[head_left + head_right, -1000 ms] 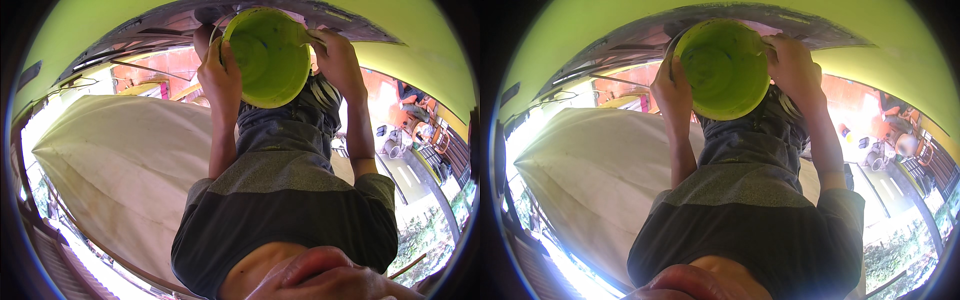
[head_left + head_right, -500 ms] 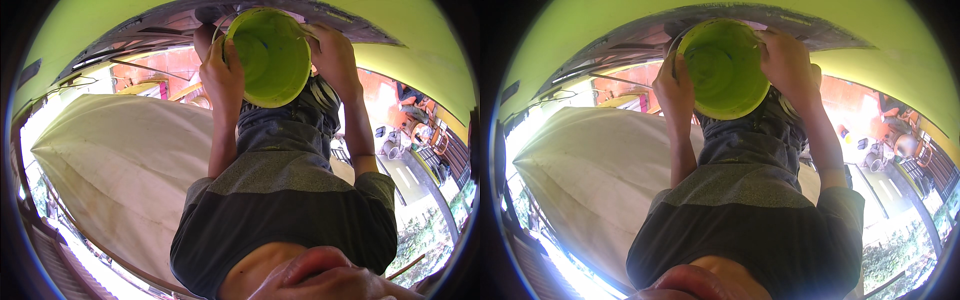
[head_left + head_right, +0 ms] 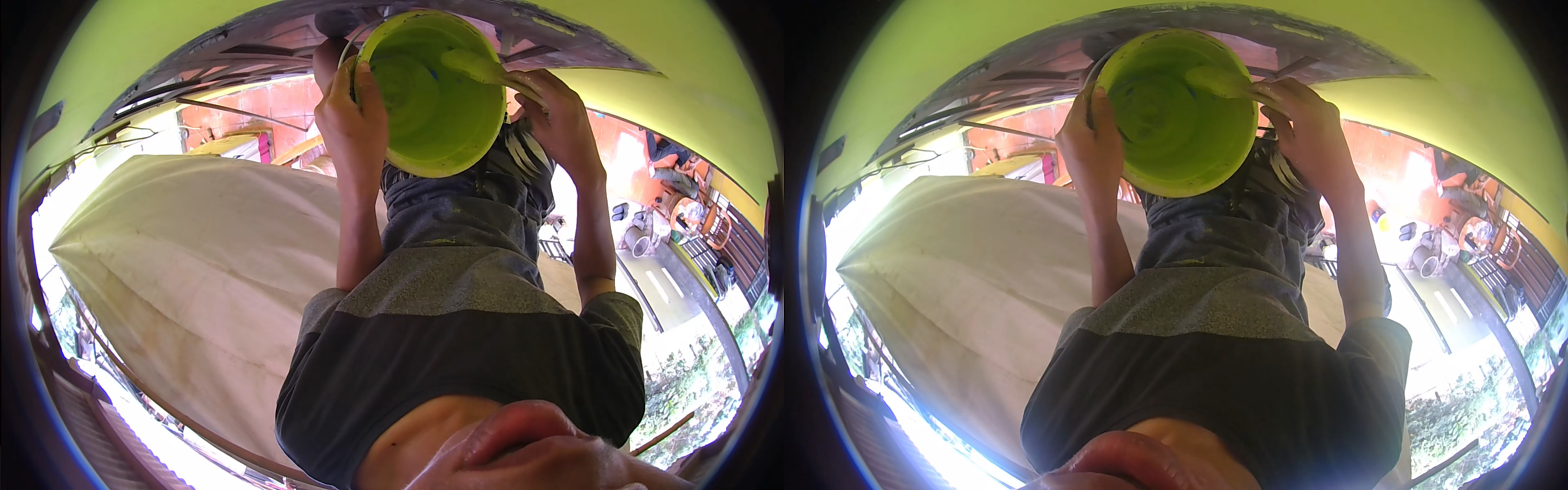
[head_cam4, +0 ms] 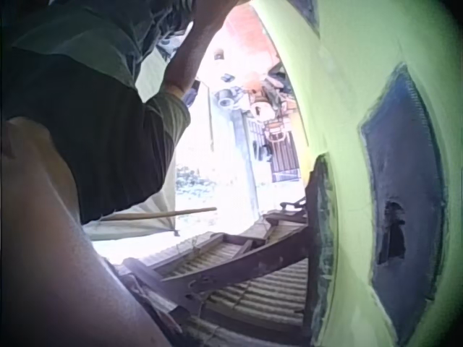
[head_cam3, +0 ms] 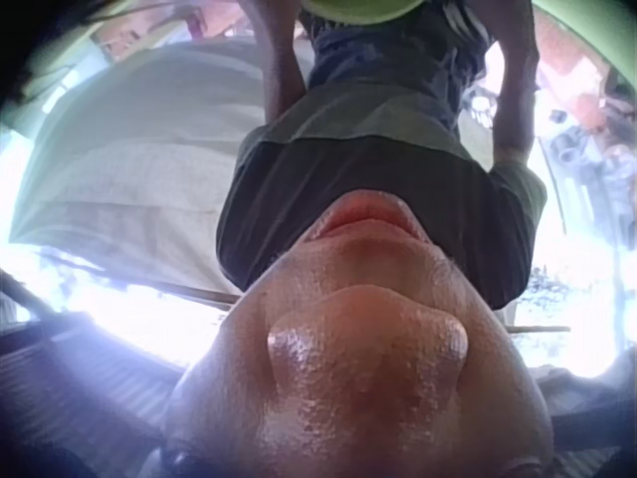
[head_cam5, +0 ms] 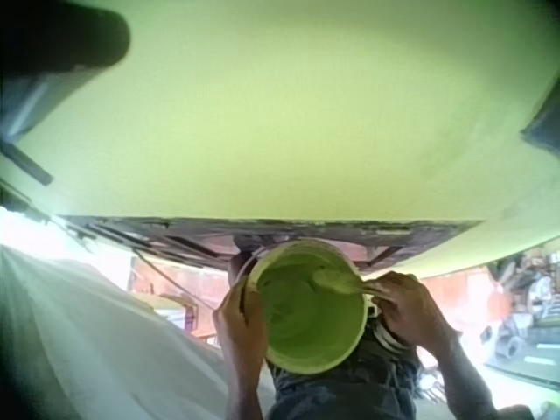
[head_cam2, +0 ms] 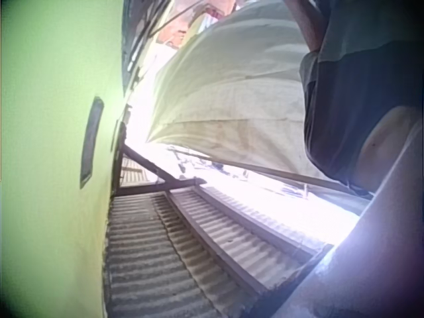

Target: The person paints a ceiling with yellow paint using a brush and a small bucket. They repeatedly dip the brush into the bucket and apply paint to the ceiling surface, covering areas around dark rectangular patches.

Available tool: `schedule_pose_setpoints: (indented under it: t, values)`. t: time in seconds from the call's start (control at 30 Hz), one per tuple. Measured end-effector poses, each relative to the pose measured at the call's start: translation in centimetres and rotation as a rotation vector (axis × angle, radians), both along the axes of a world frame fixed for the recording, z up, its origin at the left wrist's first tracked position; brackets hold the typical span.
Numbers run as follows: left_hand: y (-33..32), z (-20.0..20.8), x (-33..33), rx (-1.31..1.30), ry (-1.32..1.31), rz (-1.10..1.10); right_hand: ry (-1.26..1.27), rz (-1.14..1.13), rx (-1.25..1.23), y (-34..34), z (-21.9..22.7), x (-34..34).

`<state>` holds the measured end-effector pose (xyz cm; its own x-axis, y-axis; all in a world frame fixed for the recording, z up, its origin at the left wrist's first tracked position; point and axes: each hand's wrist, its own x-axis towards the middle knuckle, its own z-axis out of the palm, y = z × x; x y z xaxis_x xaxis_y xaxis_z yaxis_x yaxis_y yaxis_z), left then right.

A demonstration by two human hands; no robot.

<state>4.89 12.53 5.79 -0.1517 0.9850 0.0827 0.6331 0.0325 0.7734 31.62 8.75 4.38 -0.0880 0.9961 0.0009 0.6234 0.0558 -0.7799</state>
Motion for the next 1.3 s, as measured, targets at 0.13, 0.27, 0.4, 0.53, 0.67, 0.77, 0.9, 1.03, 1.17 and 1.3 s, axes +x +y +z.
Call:
schedule_pose_setpoints:
  t: [0.13,0.27,0.4,0.53,0.67,0.77,0.9,1.03,1.17,1.3]
  values:
    - [0.0,0.3,-0.1,-0.06,-0.012,0.01,-0.02,0.025,-0.003,0.5,-0.4,0.5]
    - [0.0,0.0,0.0,0.031,0.005,0.0,-0.155,0.096,0.058,1.5,-0.2,0.8]
    - [-0.1,-0.3,-0.1,0.053,0.022,-0.013,-0.187,0.116,0.127,2.3,0.2,0.6]
    - [0.1,-0.3,-0.1,0.087,0.03,-0.029,-0.191,0.104,0.119,2.9,0.6,0.2]
    - [0.1,-0.2,0.0,0.071,0.029,-0.02,-0.134,0.109,0.076,3.5,0.7,0.2]
    - [0.1,-0.2,0.1,0.074,0.022,-0.021,-0.193,0.161,0.136,4.0,0.6,0.2]
    - [0.2,-0.2,0.0,0.063,0.024,-0.022,-0.256,0.213,0.244,5.1,0.5,-0.2]
    - [0.1,-0.2,-0.1,0.033,0.022,0.003,-0.275,0.256,0.332,5.1,1.2,-0.9]
    - [0.0,-0.1,-0.3,-0.004,-0.018,0.012,-0.166,0.202,0.191,2.9,2.3,-0.1]
    - [0.0,-0.1,-0.5,-0.033,-0.018,-0.011,-0.163,0.227,0.128,1.5,3.2,3.6]
